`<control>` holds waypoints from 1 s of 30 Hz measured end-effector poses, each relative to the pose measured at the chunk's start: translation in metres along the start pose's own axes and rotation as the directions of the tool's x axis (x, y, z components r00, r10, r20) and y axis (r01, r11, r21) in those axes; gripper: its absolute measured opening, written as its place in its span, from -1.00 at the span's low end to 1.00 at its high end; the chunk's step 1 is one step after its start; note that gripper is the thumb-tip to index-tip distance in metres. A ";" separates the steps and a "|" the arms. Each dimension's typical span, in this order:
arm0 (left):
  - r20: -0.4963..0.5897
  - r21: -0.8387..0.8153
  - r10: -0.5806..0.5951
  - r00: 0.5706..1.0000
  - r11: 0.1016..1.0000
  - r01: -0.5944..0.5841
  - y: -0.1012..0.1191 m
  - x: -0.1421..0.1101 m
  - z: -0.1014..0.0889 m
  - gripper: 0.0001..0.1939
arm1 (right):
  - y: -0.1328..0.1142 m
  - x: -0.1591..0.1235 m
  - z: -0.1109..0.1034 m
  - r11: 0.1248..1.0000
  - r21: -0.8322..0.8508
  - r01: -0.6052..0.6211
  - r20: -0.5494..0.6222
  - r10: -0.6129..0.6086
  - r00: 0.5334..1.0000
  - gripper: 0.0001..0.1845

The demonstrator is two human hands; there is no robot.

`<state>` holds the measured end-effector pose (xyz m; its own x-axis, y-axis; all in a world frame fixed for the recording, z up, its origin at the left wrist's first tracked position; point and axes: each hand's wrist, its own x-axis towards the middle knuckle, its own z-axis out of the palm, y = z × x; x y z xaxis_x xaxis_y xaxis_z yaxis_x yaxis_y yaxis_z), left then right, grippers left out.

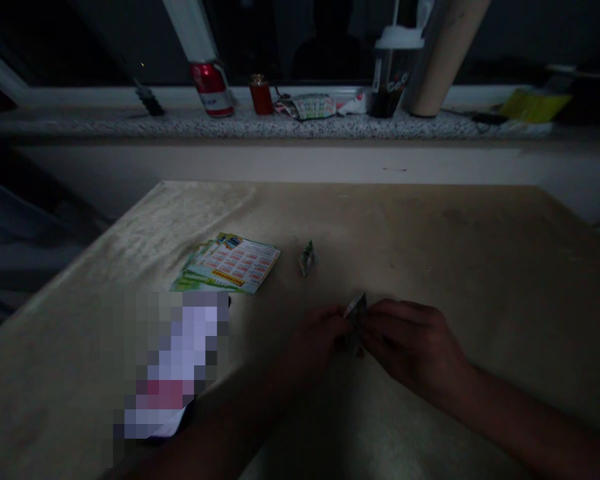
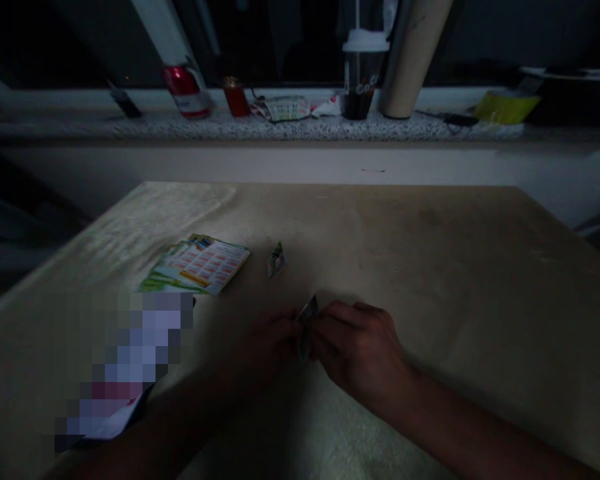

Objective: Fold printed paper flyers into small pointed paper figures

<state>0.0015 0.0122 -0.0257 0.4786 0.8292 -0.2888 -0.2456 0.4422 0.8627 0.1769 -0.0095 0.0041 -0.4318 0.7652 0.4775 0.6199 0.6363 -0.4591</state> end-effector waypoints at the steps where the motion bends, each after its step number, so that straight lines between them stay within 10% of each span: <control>1: -0.009 -0.020 0.004 1.000 1.000 -0.005 0.002 0.000 -0.001 -0.86 | -0.001 0.004 0.000 1.000 -0.004 -0.005 0.020 0.005 1.000 -0.81; 11: -0.156 -0.152 0.002 0.988 0.988 -0.026 0.017 0.007 -0.015 -0.75 | 0.010 0.046 -0.001 0.979 -0.042 -0.199 0.167 0.203 0.965 -0.84; 16: -0.303 0.049 0.072 0.950 0.997 -0.060 0.023 -0.001 -0.015 -0.72 | 0.029 0.084 -0.002 0.929 -0.208 -0.306 0.256 0.353 0.900 -0.85; 30: -0.097 0.621 0.270 0.958 0.768 -0.154 0.016 -0.012 -0.014 -0.80 | 0.053 0.122 0.016 0.912 -0.260 -0.318 0.321 0.393 0.862 -0.84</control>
<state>-0.0197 0.0134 -0.0143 0.3106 0.9468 -0.0842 0.2616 0.0000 0.9652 0.1468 0.1189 0.0259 -0.3390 0.9408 -0.0088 0.8729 0.3110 -0.3759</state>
